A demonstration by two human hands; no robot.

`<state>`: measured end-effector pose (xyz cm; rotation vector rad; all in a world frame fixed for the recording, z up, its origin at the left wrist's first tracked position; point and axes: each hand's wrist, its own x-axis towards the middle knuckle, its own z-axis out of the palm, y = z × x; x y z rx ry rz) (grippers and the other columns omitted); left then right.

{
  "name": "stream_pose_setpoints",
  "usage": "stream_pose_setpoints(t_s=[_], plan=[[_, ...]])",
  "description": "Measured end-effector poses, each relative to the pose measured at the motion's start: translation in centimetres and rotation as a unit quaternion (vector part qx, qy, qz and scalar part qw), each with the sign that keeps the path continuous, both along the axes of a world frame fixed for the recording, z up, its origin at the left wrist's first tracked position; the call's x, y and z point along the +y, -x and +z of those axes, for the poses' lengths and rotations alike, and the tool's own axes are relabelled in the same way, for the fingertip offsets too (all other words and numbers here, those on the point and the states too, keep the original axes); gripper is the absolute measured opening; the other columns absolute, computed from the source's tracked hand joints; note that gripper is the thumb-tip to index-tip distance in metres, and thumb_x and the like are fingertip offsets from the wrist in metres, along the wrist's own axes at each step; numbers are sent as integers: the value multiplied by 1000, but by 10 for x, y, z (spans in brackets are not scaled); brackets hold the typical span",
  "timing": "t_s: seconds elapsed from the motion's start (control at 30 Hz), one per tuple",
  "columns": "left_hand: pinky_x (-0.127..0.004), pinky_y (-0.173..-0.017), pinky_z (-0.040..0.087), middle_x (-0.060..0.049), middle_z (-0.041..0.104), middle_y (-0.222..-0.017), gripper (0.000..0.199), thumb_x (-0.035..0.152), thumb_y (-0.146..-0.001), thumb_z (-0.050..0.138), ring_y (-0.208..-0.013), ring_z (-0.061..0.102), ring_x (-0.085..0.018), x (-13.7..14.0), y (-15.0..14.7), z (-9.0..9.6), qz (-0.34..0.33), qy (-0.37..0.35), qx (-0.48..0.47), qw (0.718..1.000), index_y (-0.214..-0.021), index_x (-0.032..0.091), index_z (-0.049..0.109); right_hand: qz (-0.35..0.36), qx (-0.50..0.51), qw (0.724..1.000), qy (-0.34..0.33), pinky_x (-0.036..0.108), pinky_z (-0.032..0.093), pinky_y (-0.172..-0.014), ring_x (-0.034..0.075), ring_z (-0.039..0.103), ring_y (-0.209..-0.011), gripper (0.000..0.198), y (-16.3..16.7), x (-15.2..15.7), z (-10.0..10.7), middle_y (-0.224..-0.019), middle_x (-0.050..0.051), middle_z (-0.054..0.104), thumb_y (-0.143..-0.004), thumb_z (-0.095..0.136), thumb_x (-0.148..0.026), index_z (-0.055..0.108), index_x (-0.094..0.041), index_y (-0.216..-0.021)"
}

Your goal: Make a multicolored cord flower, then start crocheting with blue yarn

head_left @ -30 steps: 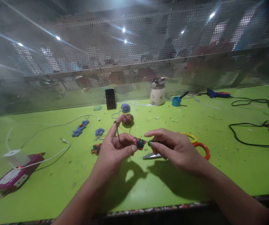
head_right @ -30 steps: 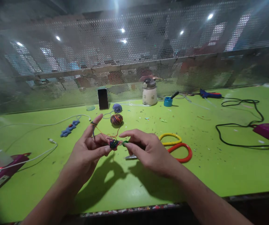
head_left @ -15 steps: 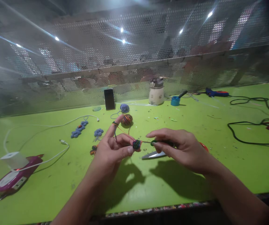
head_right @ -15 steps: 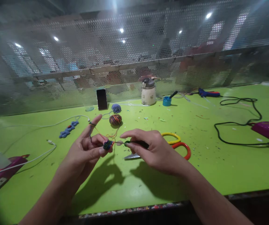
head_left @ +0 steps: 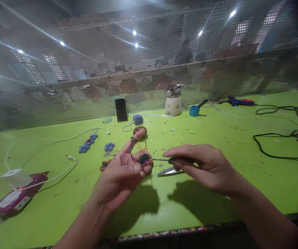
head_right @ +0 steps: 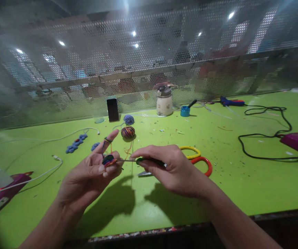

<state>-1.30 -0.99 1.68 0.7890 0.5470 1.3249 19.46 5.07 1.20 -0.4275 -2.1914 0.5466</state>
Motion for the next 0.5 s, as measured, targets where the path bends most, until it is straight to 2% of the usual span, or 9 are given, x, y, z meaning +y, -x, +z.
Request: stream_pose_setpoints(t_s=[0.1,0.23,0.5], plan=[[-19,-65,45,-2,57,-72,84,-4,-63,64,-63,52,-9,-1,-1,3,3,19,-12,1000,-138,23,38,-11,-2,999,-32,23,52,-69,14,68,-80,25,0,0,-1,-93,3,73,-86,56,-11,65,-22,-106],[-18,-64,45,-2,56,-71,84,-4,-61,65,-64,53,-9,-1,-3,6,10,42,-15,999,-137,23,40,-9,-5,999,-45,23,51,-66,14,68,-77,24,0,-1,0,-90,3,73,-87,54,-11,65,-23,-105],[-17,-62,46,-4,58,-74,81,-4,-62,64,-64,54,-9,-2,-2,5,9,45,-38,998,-136,21,42,16,4,1000,5,19,48,-58,10,64,-66,22,-1,-3,3,-80,0,72,-84,56,-10,67,-21,-101]])
